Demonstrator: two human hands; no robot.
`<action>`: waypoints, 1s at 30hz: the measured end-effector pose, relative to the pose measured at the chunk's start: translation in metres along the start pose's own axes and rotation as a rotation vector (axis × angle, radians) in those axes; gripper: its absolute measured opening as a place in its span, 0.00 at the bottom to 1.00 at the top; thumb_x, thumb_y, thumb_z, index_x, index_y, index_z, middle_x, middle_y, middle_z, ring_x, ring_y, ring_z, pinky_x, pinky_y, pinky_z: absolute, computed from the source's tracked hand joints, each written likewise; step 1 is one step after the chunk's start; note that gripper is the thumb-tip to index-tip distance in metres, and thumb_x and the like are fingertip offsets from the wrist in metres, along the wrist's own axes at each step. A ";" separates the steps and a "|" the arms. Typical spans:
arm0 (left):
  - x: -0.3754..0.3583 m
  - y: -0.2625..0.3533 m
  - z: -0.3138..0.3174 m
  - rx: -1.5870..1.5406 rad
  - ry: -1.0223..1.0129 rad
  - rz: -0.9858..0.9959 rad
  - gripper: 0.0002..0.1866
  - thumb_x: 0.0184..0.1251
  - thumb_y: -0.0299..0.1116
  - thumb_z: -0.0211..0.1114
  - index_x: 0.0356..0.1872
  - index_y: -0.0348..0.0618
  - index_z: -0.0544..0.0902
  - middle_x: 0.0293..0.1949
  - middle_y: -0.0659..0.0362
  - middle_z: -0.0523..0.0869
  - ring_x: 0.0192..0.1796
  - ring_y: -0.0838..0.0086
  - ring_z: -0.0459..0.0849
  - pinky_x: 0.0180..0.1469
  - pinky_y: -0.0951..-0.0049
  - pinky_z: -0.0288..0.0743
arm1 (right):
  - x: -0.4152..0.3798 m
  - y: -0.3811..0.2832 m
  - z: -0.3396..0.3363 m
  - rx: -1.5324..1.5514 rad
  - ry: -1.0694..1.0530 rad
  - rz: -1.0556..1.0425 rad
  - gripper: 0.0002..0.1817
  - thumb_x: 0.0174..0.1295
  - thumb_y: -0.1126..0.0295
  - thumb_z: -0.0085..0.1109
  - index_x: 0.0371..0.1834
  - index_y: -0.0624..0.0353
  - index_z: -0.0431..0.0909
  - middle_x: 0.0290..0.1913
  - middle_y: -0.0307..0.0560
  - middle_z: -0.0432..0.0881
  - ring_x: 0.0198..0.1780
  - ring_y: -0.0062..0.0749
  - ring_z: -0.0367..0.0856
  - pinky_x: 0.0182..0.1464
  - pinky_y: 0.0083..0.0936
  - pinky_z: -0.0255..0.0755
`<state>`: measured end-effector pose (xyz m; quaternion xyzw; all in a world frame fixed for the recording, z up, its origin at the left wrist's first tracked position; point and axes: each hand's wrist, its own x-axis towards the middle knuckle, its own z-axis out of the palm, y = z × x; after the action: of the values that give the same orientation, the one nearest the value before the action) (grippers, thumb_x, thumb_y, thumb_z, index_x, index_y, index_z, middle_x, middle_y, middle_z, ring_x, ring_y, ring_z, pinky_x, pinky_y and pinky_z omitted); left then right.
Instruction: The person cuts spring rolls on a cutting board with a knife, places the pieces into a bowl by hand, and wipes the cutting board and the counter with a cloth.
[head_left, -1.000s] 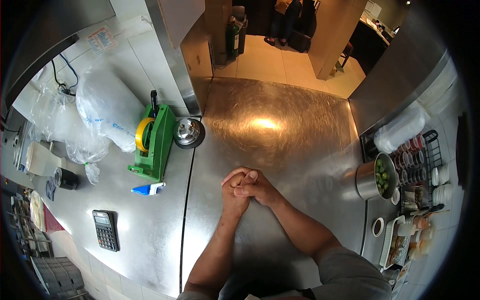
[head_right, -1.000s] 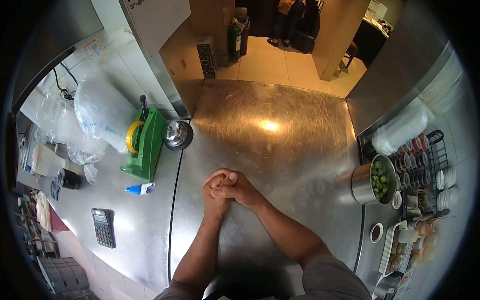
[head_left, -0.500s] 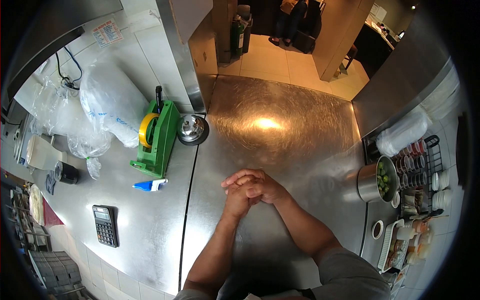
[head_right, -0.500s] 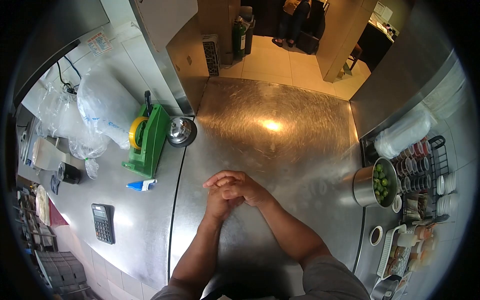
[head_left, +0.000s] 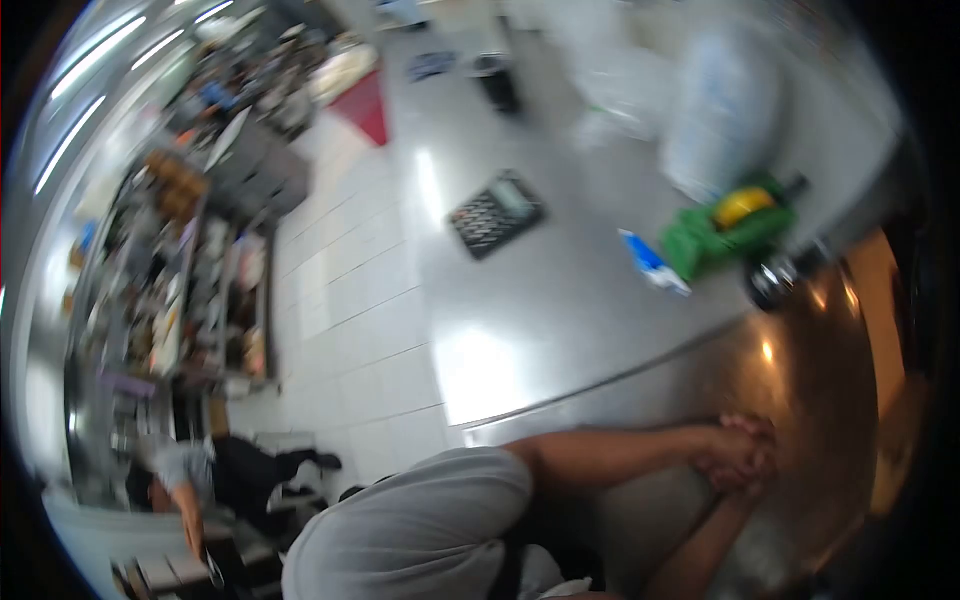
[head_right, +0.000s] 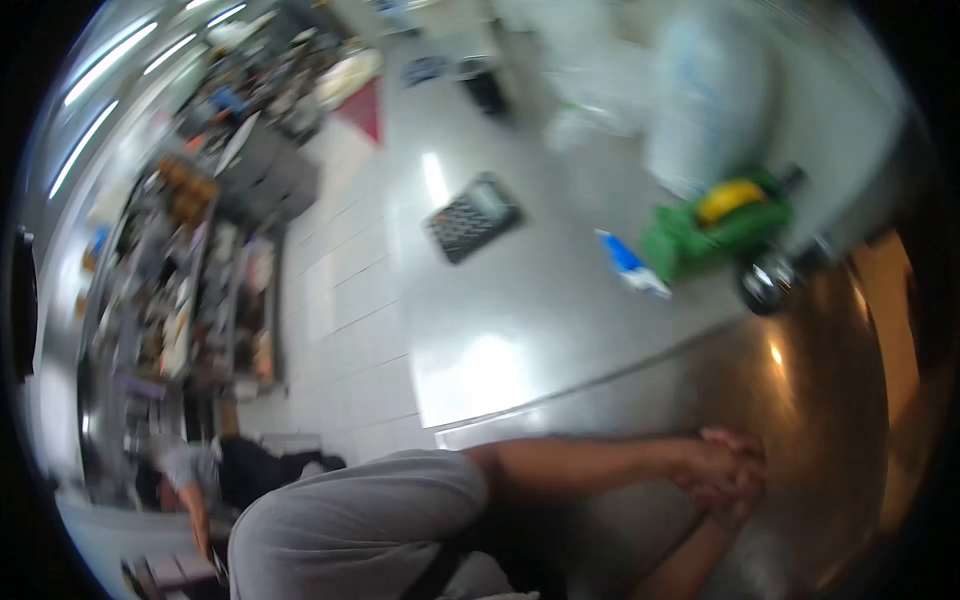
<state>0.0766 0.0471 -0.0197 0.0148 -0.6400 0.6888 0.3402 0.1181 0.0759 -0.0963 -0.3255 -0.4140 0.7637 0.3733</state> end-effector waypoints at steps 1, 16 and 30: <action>-0.011 0.023 -0.011 -0.077 0.181 -0.150 0.11 0.57 0.44 0.70 0.39 0.56 0.86 0.47 0.63 0.78 0.56 0.67 0.75 0.53 0.65 0.78 | 0.002 0.000 -0.001 -0.016 0.006 -0.004 0.15 0.64 0.60 0.57 0.45 0.61 0.78 0.34 0.47 0.81 0.33 0.31 0.79 0.35 0.29 0.74; -0.044 0.088 -0.035 -0.181 0.747 -0.085 0.11 0.64 0.30 0.54 0.46 0.58 0.68 0.43 0.61 0.76 0.39 0.74 0.84 0.43 0.76 0.84 | 0.005 0.010 0.020 -0.070 -0.010 0.027 0.15 0.66 0.60 0.54 0.43 0.62 0.78 0.35 0.48 0.80 0.34 0.32 0.80 0.38 0.29 0.75; 0.029 0.047 0.035 1.321 1.086 -1.016 0.23 0.76 0.56 0.40 0.36 0.51 0.75 0.25 0.60 0.78 0.26 0.78 0.81 0.25 0.78 0.79 | 0.007 0.009 0.046 -0.042 -0.067 -0.025 0.15 0.68 0.60 0.51 0.41 0.63 0.77 0.36 0.49 0.79 0.36 0.33 0.80 0.41 0.30 0.77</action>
<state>0.0172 0.0308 -0.0412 0.1560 0.1969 0.5927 0.7652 0.0751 0.0606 -0.0852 -0.3025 -0.4464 0.7604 0.3620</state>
